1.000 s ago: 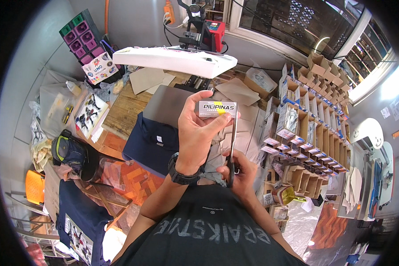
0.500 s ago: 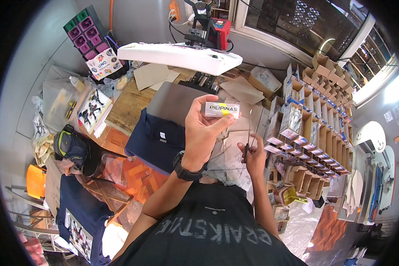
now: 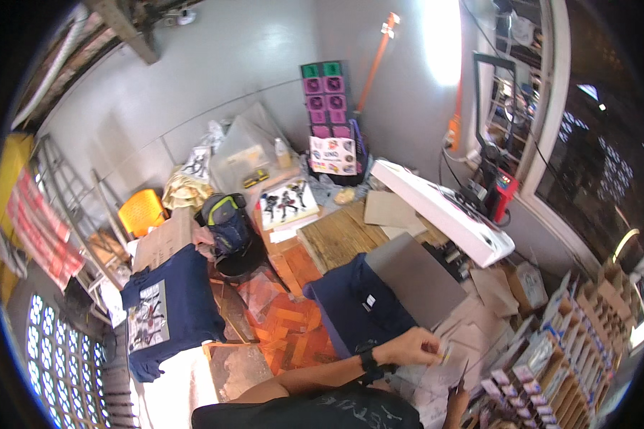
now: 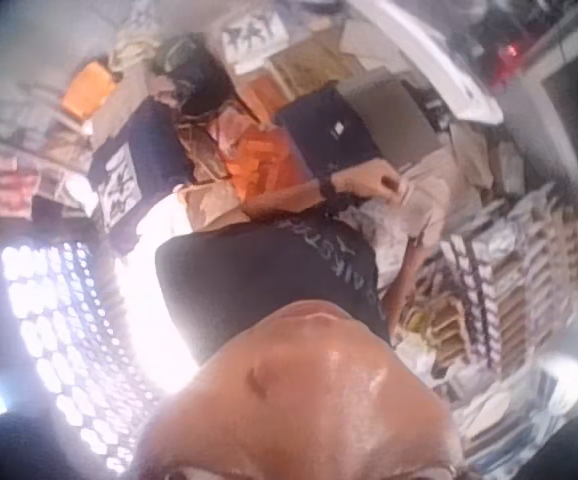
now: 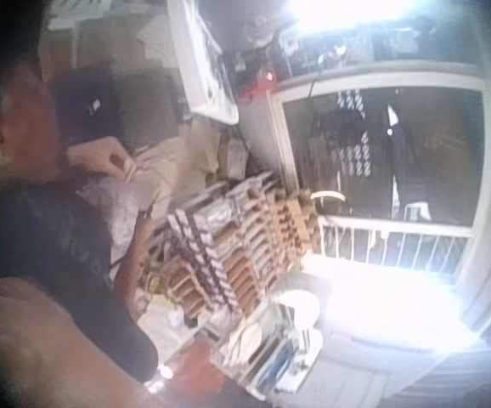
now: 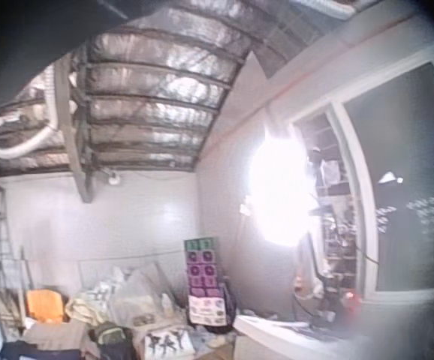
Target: The person places labels and vinyl decals onto a navy blue shirt by hand, cuts a decal with shears, and then secures them to the fabric using a heat press machine.
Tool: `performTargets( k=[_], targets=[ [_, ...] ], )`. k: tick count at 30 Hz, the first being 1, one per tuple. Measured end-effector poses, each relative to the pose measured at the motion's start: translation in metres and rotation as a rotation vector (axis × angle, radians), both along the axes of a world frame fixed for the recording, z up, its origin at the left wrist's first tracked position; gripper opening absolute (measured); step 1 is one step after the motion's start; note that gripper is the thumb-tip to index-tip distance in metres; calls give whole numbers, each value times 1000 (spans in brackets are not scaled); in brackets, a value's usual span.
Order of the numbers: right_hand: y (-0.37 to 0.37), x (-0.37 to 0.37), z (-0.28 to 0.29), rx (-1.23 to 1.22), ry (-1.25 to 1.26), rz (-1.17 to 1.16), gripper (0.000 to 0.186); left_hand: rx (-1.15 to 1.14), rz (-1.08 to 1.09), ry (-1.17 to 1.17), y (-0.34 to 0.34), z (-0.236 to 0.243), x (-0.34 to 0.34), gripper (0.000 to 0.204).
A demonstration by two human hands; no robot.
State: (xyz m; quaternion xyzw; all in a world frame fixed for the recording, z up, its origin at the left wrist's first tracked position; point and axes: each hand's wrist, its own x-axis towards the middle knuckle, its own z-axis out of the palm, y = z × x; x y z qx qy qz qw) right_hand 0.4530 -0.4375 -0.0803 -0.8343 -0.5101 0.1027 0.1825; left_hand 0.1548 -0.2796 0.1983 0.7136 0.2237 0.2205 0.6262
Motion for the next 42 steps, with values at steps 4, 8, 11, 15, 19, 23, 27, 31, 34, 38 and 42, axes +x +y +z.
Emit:
performTargets(
  k=[4,8,11,15,19,23,27,31,34,38,42],
  targets=[
    [-2,14,-20,-176,-187,-60,50,-76,99,30,-20,-14,-25,22],
    [-6,14,-46,-115,-559,71,56,-59,223,106,-24,-28,-55,24],
    [4,0,-39,-48,-740,73,53,-268,249,69,-4,-31,-71,23],
    [71,-84,79,142,-88,-62,39,-384,162,30,28,-52,-80,24],
    [115,-181,117,524,850,-107,29,-312,-35,118,59,-67,-110,24],
    [155,-264,163,475,1308,-235,44,-417,-203,218,90,-74,-144,19],
    [163,-308,194,111,1235,20,43,-73,-259,391,114,-117,-193,22],
    [148,-340,176,7,1116,-60,24,-321,-309,445,123,-141,-222,24],
    [134,-356,151,44,1128,-173,20,-149,-293,425,131,-143,-228,24],
    [139,-366,144,189,1181,-411,18,-60,-64,270,132,-167,-238,20],
    [148,-364,134,360,1340,-418,21,-477,28,299,146,-139,-231,16]
  ],
)
